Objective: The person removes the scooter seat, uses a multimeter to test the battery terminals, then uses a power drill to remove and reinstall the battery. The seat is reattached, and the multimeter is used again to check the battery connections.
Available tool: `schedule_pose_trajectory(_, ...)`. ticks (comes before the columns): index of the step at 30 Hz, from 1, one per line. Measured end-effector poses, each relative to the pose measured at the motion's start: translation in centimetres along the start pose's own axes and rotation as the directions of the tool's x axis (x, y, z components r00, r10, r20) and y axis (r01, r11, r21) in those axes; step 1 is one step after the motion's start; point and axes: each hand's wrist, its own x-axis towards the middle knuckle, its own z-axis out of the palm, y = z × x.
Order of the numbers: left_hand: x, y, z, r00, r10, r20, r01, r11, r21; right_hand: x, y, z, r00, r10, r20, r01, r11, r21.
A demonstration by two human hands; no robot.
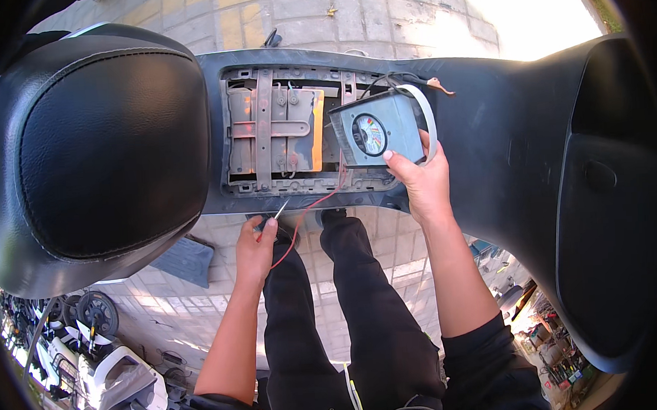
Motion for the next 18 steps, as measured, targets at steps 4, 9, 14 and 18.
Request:
schedule_pose_trajectory(4,4.8,0.3,2.8,0.991,0.078,0.105,-0.099,0.972,0.213,3.8,0.8,2.2,0.996,-0.086,0.015,0.085,0.993,0.079)
schedule_pose_trajectory(9,5.9,0.9,4.1,0.989,0.146,0.021,-0.148,0.984,0.098,5.6,1.3,3.9,0.987,-0.136,0.081,0.137,0.991,-0.006)
schedule_pose_trajectory(14,5.9,1.9,4.0,0.988,0.155,-0.013,-0.152,0.980,0.127,6.1,2.1,4.3,0.974,-0.206,0.089,0.210,0.977,-0.039)
schedule_pose_trajectory(18,5.8,2.0,3.7,0.982,0.175,-0.067,-0.169,0.982,0.089,6.0,1.9,5.1,0.979,-0.191,0.076,0.190,0.982,0.018)
